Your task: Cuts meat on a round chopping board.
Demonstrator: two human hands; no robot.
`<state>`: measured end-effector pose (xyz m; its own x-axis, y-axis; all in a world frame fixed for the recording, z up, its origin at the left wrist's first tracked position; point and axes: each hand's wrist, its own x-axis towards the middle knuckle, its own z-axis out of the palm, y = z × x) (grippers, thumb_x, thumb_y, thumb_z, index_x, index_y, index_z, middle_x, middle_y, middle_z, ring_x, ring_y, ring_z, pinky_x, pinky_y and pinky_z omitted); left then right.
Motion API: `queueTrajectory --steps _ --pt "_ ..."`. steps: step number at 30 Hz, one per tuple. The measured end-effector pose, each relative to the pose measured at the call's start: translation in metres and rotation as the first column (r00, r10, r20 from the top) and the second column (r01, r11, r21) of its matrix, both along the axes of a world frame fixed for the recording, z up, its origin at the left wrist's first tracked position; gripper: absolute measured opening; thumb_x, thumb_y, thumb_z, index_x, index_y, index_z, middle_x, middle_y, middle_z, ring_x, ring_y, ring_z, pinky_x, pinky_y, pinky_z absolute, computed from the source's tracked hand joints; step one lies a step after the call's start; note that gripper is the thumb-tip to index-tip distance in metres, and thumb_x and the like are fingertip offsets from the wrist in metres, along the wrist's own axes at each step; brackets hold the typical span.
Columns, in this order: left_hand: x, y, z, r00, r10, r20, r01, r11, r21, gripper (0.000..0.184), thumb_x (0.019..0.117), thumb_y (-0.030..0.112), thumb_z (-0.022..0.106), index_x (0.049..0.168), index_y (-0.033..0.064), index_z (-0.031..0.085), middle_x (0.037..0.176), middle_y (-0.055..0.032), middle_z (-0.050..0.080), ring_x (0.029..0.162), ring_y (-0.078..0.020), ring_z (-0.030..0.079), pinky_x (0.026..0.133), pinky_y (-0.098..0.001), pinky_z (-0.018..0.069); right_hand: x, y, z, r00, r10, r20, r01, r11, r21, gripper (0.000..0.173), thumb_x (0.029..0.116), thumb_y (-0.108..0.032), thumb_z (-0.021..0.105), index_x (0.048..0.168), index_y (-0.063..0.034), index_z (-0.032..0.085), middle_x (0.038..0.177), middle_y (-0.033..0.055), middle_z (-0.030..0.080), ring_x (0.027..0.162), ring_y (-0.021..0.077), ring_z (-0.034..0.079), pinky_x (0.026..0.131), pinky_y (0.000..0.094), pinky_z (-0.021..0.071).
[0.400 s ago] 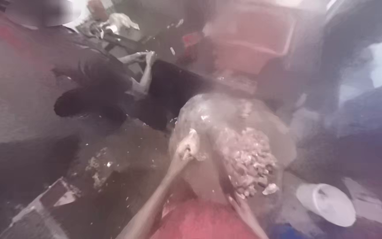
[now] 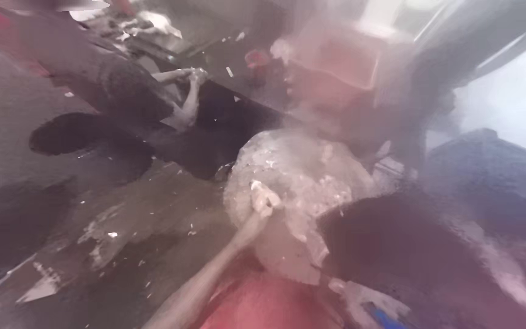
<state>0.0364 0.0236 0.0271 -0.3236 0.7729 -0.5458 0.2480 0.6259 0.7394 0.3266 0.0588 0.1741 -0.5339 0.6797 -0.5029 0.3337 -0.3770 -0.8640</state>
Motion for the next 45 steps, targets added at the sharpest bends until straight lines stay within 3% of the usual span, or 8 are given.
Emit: queueTrajectory --steps 5,12,16,23,26,32,37,45 --pt "-0.013 -0.005 -0.003 0.991 -0.099 -0.092 0.105 0.992 0.067 0.041 0.1066 0.026 0.049 0.138 0.0008 0.055 0.116 -0.0216 0.067 0.099 -0.0299 0.069 0.092 -0.0504 0.0559 -0.035 0.013 -0.136 0.783 0.381 0.492 -0.517 0.838 0.173 0.052 0.1102 -0.043 0.038 0.132 -0.002 0.062 0.119 0.0201 0.069 0.112 0.0312 0.067 0.102 0.0513 0.0515" --pt "-0.057 -0.04 0.059 0.899 -0.099 0.426 0.113 0.994 -0.008 0.033 0.1089 0.037 0.042 0.11 0.0107 0.062 0.074 0.001 0.058 0.054 -0.0077 0.052 0.05 -0.0256 0.0476 -0.014 0.004 -0.093 0.808 0.404 0.429 -0.521 0.829 0.202 0.046 0.1089 -0.041 0.04 0.124 -0.0059 0.065 0.104 0.0116 0.069 0.095 0.022 0.067 0.091 0.0444 0.0556" --pt "-0.066 -0.063 0.016 0.656 0.049 0.753 0.018 0.997 -0.08 0.028 0.1062 0.042 0.045 0.106 0.0191 0.062 0.066 0.0065 0.051 0.049 -0.0054 0.047 0.046 -0.022 0.0448 -0.023 -0.002 -0.087 0.746 0.473 0.469 -0.601 0.781 0.169 0.048 0.1083 -0.043 0.043 0.132 -0.0058 0.062 0.113 0.0158 0.07 0.104 0.0259 0.068 0.097 0.0474 0.054" --pt "-0.062 -0.061 -0.01 0.928 0.105 0.357 -0.043 0.983 -0.177 0.043 0.1089 0.043 0.045 0.124 0.0065 0.062 0.087 -0.005 0.062 0.068 -0.0134 0.059 0.065 -0.0336 0.0544 -0.055 -0.002 -0.1 0.748 0.451 0.487 -0.527 0.849 0.023 0.047 0.1107 -0.037 0.041 0.138 -0.0036 0.06 0.128 0.0177 0.067 0.119 0.0279 0.065 0.109 0.0477 0.0471" --pt "-0.067 -0.06 -0.015 0.959 0.005 0.285 0.036 0.989 -0.141 0.044 0.1079 0.044 0.046 0.116 0.0048 0.064 0.084 -0.0065 0.064 0.068 -0.0152 0.061 0.067 -0.0366 0.0551 -0.064 0.002 -0.082 0.811 0.406 0.421 -0.492 0.863 0.115 0.049 0.1086 -0.043 0.043 0.132 -0.0037 0.062 0.106 0.017 0.07 0.095 0.0277 0.069 0.09 0.0502 0.0553" --pt "-0.075 -0.059 -0.03 0.97 -0.079 0.231 0.113 0.984 -0.14 0.046 0.1074 0.044 0.046 0.116 0.0022 0.065 0.089 -0.0108 0.066 0.074 -0.0203 0.064 0.073 -0.044 0.0569 -0.1 -0.005 -0.005 0.962 0.264 -0.067 -0.208 0.871 0.446 0.045 0.0969 -0.027 0.065 0.128 0.0062 0.061 0.106 0.0055 0.072 0.096 0.0013 0.067 0.09 0.0237 0.0574" --pt "-0.075 -0.063 -0.029 0.967 -0.127 0.223 0.15 0.985 -0.089 0.045 0.1086 0.041 0.045 0.122 0.0018 0.063 0.093 -0.0126 0.065 0.078 -0.021 0.064 0.078 -0.0447 0.0563 -0.081 0.014 -0.12 0.738 0.485 0.47 -0.626 0.751 0.209 0.049 0.1077 -0.032 0.05 0.15 -0.0072 0.048 0.134 0.02 0.064 0.123 0.0309 0.063 0.109 0.0509 0.047" --pt "-0.049 -0.106 -0.034 0.928 -0.219 0.303 0.259 0.961 -0.097 0.038 0.1093 0.037 0.045 0.117 0.0046 0.064 0.078 -0.0058 0.061 0.065 -0.015 0.06 0.068 -0.0377 0.0554 -0.088 0.015 -0.067 0.778 0.401 0.483 -0.559 0.793 0.242 0.049 0.1054 -0.043 0.05 0.138 -0.0067 0.058 0.104 0.0136 0.07 0.092 0.0247 0.069 0.088 0.0485 0.0562"
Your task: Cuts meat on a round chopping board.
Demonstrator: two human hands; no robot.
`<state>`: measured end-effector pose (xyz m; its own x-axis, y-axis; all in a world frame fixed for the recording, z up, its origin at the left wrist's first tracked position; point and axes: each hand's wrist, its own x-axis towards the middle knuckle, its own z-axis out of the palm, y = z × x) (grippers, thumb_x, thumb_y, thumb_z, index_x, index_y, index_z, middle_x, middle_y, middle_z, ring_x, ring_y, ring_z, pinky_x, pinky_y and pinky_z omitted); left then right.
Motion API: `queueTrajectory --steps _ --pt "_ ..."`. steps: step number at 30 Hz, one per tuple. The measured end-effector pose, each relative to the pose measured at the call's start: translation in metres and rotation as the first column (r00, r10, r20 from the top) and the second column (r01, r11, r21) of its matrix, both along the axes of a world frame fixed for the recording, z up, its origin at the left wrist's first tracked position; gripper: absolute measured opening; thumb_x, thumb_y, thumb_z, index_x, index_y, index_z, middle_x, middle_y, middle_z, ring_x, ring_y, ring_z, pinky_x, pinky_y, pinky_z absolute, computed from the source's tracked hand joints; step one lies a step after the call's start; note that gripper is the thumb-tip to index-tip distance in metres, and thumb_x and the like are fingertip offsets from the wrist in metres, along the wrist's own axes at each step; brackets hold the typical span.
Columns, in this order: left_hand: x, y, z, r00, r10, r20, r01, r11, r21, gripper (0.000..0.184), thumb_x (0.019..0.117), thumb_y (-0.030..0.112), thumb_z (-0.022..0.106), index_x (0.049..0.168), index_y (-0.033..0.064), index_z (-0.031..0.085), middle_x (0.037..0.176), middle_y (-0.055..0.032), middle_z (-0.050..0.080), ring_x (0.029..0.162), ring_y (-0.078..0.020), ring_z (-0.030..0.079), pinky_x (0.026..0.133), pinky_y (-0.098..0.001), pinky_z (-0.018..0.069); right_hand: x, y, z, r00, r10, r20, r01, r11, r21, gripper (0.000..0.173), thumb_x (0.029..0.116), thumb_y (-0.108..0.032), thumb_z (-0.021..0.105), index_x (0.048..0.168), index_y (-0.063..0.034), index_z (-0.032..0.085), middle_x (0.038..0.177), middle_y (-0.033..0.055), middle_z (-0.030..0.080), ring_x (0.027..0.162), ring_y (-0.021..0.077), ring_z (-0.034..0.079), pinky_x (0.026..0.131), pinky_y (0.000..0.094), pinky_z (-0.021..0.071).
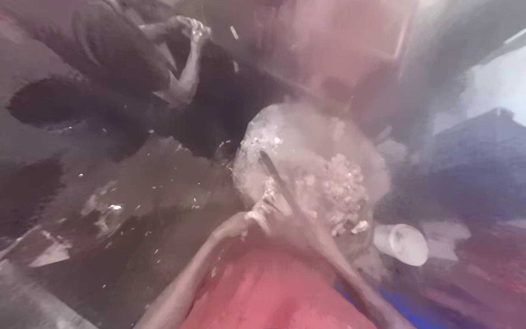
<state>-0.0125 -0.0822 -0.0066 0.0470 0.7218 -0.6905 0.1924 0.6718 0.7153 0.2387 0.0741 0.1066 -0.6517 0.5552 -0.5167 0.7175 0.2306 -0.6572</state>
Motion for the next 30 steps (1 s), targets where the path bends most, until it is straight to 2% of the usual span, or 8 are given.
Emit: queueTrajectory --steps 4,8,11,15,18,23,27,30 --pt "-0.003 -0.008 -0.001 0.996 0.072 0.05 -0.073 0.997 0.017 0.036 0.1083 0.036 0.048 0.115 0.005 0.065 0.079 -0.0035 0.059 0.064 -0.0114 0.056 0.065 -0.0334 0.0533 -0.018 -0.009 0.035 0.979 -0.048 -0.196 0.044 0.999 -0.024 0.036 0.0994 -0.035 0.059 0.121 -0.0063 0.065 0.093 0.0056 0.069 0.082 0.0119 0.066 0.079 0.0357 0.0574" --pt "-0.01 -0.002 0.007 1.0 0.006 -0.007 -0.006 0.999 -0.045 0.035 0.1087 0.035 0.046 0.115 0.0059 0.064 0.078 -0.0043 0.059 0.064 -0.0136 0.057 0.065 -0.0357 0.0537 0.002 0.005 -0.047 0.966 0.226 0.122 -0.228 0.974 0.001 0.045 0.1044 -0.041 0.052 0.137 -0.0107 0.061 0.122 0.0159 0.069 0.113 0.0306 0.068 0.101 0.0537 0.0519" --pt "-0.006 -0.011 0.007 1.0 -0.003 -0.011 0.003 0.999 -0.037 0.039 0.1076 0.041 0.047 0.114 0.0069 0.066 0.079 -0.0039 0.06 0.065 -0.0134 0.058 0.067 -0.0361 0.0536 0.02 0.008 -0.065 0.937 0.244 0.252 -0.248 0.969 -0.016 0.056 0.1061 -0.049 0.046 0.144 -0.0083 0.054 0.131 0.0232 0.063 0.119 0.0394 0.064 0.103 0.0589 0.05" --pt "0.015 -0.041 -0.005 0.992 0.108 0.059 -0.104 0.992 -0.067 0.036 0.1066 0.039 0.051 0.118 0.0077 0.066 0.082 -0.0048 0.063 0.068 -0.0136 0.06 0.068 -0.0367 0.0547 0.021 -0.005 -0.025 0.982 0.125 0.145 -0.12 0.992 -0.038 0.047 0.1055 -0.046 0.05 0.129 -0.0087 0.064 0.108 0.0141 0.071 0.099 0.0277 0.069 0.092 0.051 0.0545" --pt "0.027 -0.051 -0.008 0.969 0.221 0.108 -0.21 0.972 -0.105 0.034 0.1051 0.039 0.054 0.12 0.0101 0.065 0.081 -0.0029 0.064 0.064 -0.012 0.06 0.061 -0.0334 0.055 0.03 -0.007 -0.03 0.993 0.107 0.043 -0.104 0.992 -0.066 0.039 0.1042 -0.033 0.054 0.134 -0.0087 0.063 0.112 0.0137 0.072 0.103 0.0247 0.069 0.095 0.0476 0.0548" --pt "0.003 -0.032 0.058 0.849 0.413 0.331 -0.421 0.906 -0.048 0.019 0.1021 0.029 0.054 0.109 0.0134 0.063 0.07 0.0052 0.056 0.053 -0.0055 0.052 0.048 -0.0231 0.0482 0.05 -0.003 -0.065 0.956 0.242 0.166 -0.212 0.961 -0.177 0.045 0.1087 -0.036 0.045 0.137 -0.0048 0.06 0.119 0.0222 0.068 0.111 0.0355 0.067 0.1 0.0556 0.0502" --pt "-0.033 0.031 0.138 0.901 0.412 -0.133 -0.37 0.893 0.258 0.025 0.106 0.029 0.054 0.116 0.0087 0.064 0.076 -0.0011 0.064 0.056 -0.0099 0.06 0.052 -0.0273 0.0547 0.048 -0.014 -0.068 0.938 0.231 0.257 -0.184 0.964 -0.194 0.043 0.1072 -0.033 0.05 0.142 -0.0084 0.057 0.127 0.0206 0.067 0.117 0.0355 0.065 0.103 0.0548 0.0495" --pt "-0.036 0.107 0.151 0.698 0.189 -0.69 0.031 0.956 0.293 0.037 0.1039 0.03 0.059 0.134 0.0086 0.06 0.112 -0.0186 0.071 0.1 -0.0358 0.07 0.088 -0.0594 0.0548 0.055 -0.017 -0.08 0.908 0.28 0.311 -0.252 0.959 -0.127 0.044 0.1041 -0.033 0.056 0.141 -0.0083 0.058 0.129 0.02 0.066 0.118 0.0366 0.065 0.103 0.0574 0.0496"
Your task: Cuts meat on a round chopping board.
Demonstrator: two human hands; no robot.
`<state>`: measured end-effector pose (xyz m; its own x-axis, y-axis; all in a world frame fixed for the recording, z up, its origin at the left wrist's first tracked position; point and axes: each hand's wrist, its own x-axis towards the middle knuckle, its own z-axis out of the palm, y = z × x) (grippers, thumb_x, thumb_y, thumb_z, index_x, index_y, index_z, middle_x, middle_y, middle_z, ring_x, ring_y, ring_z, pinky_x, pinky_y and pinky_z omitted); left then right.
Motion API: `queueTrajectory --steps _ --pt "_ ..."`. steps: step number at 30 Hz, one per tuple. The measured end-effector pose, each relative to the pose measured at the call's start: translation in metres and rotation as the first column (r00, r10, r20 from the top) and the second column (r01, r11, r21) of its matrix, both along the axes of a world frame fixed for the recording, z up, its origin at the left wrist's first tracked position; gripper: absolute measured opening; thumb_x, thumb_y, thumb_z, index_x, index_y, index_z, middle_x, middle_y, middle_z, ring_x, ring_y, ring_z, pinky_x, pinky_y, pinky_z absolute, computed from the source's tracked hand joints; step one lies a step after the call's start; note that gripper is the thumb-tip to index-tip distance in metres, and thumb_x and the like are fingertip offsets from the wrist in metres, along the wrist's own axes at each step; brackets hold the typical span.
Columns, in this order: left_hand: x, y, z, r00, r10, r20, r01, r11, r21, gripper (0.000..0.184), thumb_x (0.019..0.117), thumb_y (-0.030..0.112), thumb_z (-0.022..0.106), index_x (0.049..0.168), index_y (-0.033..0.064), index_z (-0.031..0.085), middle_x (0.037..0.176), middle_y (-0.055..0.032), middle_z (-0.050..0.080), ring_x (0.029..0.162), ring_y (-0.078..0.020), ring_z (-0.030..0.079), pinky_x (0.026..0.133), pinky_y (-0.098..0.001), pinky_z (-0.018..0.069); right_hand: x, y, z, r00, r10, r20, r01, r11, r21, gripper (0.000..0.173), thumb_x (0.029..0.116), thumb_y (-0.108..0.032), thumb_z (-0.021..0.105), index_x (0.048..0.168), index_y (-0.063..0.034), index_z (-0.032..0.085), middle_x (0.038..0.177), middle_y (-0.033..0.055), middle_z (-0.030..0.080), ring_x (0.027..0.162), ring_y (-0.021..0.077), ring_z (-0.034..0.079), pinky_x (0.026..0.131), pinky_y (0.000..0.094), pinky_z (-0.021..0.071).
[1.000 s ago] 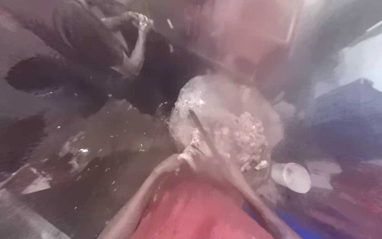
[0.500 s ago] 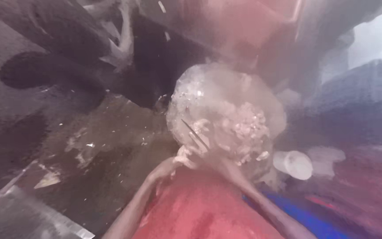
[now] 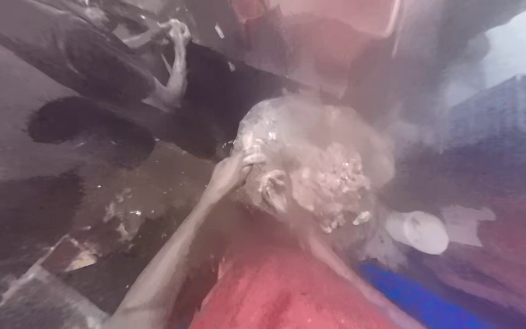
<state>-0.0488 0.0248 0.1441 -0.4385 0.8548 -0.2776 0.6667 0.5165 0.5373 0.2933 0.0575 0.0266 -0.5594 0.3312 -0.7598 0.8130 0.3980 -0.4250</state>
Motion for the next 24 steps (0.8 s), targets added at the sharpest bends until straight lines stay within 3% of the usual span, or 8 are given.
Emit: queueTrajectory --steps 4,7,11,15,17,20,23,24 --pt "0.013 0.073 -0.057 0.89 -0.213 -0.402 0.26 0.963 0.067 0.027 0.0977 0.037 0.062 0.115 0.0196 0.073 0.116 -0.008 0.071 0.113 -0.0305 0.065 0.1 -0.0554 0.0507 0.008 0.012 0.005 0.985 0.142 -0.098 -0.129 0.983 0.127 0.043 0.1014 -0.034 0.06 0.141 -0.0167 0.06 0.131 0.0161 0.067 0.118 0.0358 0.066 0.099 0.0599 0.0517" --pt "0.042 0.087 -0.063 0.925 -0.299 -0.236 0.27 0.951 -0.147 0.037 0.0997 0.046 0.057 0.112 0.0152 0.075 0.109 -0.0132 0.073 0.106 -0.0349 0.068 0.092 -0.0605 0.0532 0.011 0.01 -0.013 0.979 0.126 -0.161 -0.101 0.982 0.16 0.042 0.0995 -0.031 0.064 0.138 -0.0145 0.063 0.133 0.0182 0.065 0.122 0.0396 0.063 0.1 0.0628 0.0503" --pt "0.053 0.083 -0.103 0.957 -0.263 -0.126 0.23 0.946 -0.229 0.045 0.0957 0.035 0.066 0.121 -0.0017 0.067 0.128 -0.0236 0.063 0.123 -0.0424 0.058 0.1 -0.063 0.0477 0.011 0.001 -0.062 0.949 -0.037 -0.312 0.101 0.976 0.191 0.036 0.1043 -0.029 0.057 0.136 -0.0119 0.063 0.137 0.0187 0.062 0.127 0.0378 0.06 0.104 0.0584 0.0498" --pt "0.056 0.068 -0.096 0.935 -0.315 -0.165 0.279 0.938 -0.206 0.035 0.0953 0.037 0.063 0.116 0.0103 0.069 0.104 -0.0159 0.071 0.096 -0.0357 0.069 0.081 -0.0605 0.0558 -0.004 0.015 0.0 0.965 -0.117 -0.235 0.124 0.992 0.013 0.037 0.1045 -0.023 0.057 0.138 -0.0098 0.062 0.142 0.0162 0.06 0.134 0.0327 0.055 0.113 0.0519 0.0431" --pt "0.055 0.057 -0.064 0.942 -0.32 -0.099 0.289 0.925 -0.245 0.038 0.098 0.046 0.059 0.116 0.0139 0.07 0.103 -0.0122 0.073 0.097 -0.0322 0.07 0.085 -0.0594 0.0545 -0.001 0.023 0.011 0.951 -0.141 -0.276 0.123 0.989 -0.081 0.042 0.1034 -0.026 0.06 0.142 -0.0089 0.06 0.142 0.0162 0.06 0.134 0.0307 0.056 0.115 0.0487 0.0412" --pt "0.051 0.021 -0.015 0.987 -0.155 0.046 0.156 0.987 -0.026 0.031 0.0947 0.032 0.067 0.115 0.0094 0.07 0.099 -0.0103 0.071 0.089 -0.0245 0.068 0.083 -0.0496 0.0555 0.024 0.023 -0.028 0.87 -0.045 -0.492 0.047 0.999 -0.009 0.045 0.1049 -0.04 0.055 0.131 -0.0054 0.066 0.121 0.0199 0.07 0.113 0.0342 0.068 0.102 0.0538 0.052" --pt "0.038 -0.016 -0.015 0.97 0.094 0.225 -0.131 0.979 0.157 0.028 0.0924 0.02 0.068 0.118 0.0101 0.068 0.1 -0.0053 0.071 0.085 -0.0132 0.067 0.078 -0.0367 0.0564 0.011 0.025 0.026 0.871 -0.369 -0.323 0.292 0.92 -0.263 0.041 0.1103 -0.03 0.045 0.133 0.0004 0.062 0.121 0.0208 0.068 0.113 0.0292 0.067 0.104 0.0457 0.0498" --pt "0.033 -0.024 -0.025 0.944 0.154 0.293 -0.212 0.961 0.177 0.027 0.0928 0.018 0.066 0.119 0.0095 0.067 0.1 -0.0045 0.071 0.083 -0.0109 0.067 0.076 -0.0333 0.0568 0.008 0.024 0.026 0.811 -0.502 -0.301 0.403 0.851 -0.336 0.042 0.1113 -0.029 0.041 0.128 0.0015 0.063 0.112 0.0182 0.069 0.102 0.0248 0.068 0.096 0.0421 0.053"
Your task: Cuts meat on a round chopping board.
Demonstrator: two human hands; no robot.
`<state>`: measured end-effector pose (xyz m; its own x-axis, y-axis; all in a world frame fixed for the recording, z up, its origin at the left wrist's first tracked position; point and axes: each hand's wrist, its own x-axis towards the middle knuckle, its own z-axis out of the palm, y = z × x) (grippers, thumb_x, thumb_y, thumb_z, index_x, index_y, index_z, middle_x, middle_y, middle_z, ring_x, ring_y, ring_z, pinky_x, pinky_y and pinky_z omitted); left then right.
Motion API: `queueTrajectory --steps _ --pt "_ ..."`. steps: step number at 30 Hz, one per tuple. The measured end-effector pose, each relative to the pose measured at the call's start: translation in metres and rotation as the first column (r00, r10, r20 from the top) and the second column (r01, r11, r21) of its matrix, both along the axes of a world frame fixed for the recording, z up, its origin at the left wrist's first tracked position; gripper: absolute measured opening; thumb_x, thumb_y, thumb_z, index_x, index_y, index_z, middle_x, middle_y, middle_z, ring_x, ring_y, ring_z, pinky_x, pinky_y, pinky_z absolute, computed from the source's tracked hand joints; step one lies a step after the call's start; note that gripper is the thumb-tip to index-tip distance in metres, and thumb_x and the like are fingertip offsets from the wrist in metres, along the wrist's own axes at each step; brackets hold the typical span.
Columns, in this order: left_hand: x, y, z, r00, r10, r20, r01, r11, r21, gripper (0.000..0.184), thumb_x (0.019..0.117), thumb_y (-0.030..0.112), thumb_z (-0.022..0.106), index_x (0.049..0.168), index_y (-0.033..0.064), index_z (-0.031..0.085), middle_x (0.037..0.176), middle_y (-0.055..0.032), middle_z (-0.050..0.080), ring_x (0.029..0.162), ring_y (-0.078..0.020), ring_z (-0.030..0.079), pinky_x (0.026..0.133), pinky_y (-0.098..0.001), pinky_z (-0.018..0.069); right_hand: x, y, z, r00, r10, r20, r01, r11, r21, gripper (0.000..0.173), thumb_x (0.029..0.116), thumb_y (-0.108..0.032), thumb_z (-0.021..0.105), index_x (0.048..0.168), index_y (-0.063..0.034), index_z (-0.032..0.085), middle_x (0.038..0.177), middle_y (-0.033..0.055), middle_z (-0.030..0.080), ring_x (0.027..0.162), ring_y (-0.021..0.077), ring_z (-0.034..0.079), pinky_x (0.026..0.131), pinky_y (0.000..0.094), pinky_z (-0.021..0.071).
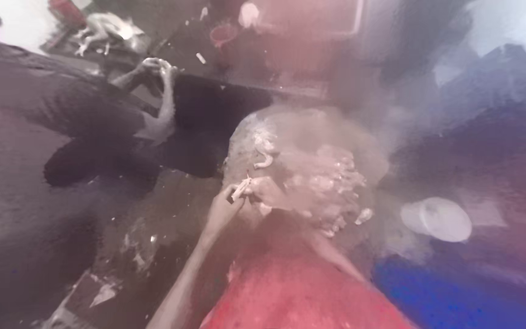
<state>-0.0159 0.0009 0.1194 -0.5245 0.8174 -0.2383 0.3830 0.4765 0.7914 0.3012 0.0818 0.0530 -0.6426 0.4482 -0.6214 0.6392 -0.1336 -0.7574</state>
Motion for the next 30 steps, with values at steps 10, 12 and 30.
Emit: queueTrajectory --steps 10,12,30 --pt "-0.008 -0.051 -0.127 0.911 0.236 0.337 -0.214 0.972 -0.103 0.042 0.1045 0.035 0.058 0.13 0.0018 0.062 0.109 -0.0134 0.069 0.093 -0.018 0.067 0.087 -0.0388 0.0566 -0.063 0.024 0.08 0.953 -0.031 -0.302 0.158 0.899 0.409 0.06 0.1074 -0.047 0.033 0.139 0.0006 0.053 0.088 0.0048 0.065 0.072 0.0105 0.063 0.068 0.033 0.0584" --pt "-0.011 -0.051 -0.128 0.902 0.302 0.31 -0.276 0.953 -0.125 0.039 0.1042 0.032 0.059 0.125 0.0002 0.063 0.107 -0.0142 0.07 0.094 -0.0192 0.068 0.089 -0.0408 0.0562 -0.083 0.018 0.112 0.849 0.001 -0.528 0.199 0.926 0.322 0.081 0.1018 -0.068 0.035 0.135 0.004 0.053 0.087 -0.0012 0.064 0.071 0.0029 0.061 0.067 0.0266 0.0585" --pt "-0.03 -0.075 -0.146 0.883 0.367 0.292 -0.308 0.924 -0.228 0.039 0.1076 0.025 0.052 0.136 -0.0019 0.055 0.117 -0.0186 0.066 0.104 -0.024 0.067 0.096 -0.0434 0.054 -0.113 -0.006 0.035 0.96 0.275 0.058 -0.278 0.893 0.355 0.05 0.0947 -0.027 0.059 0.141 -0.0079 0.055 0.132 0.0162 0.063 0.122 0.0273 0.06 0.107 0.0477 0.0488"
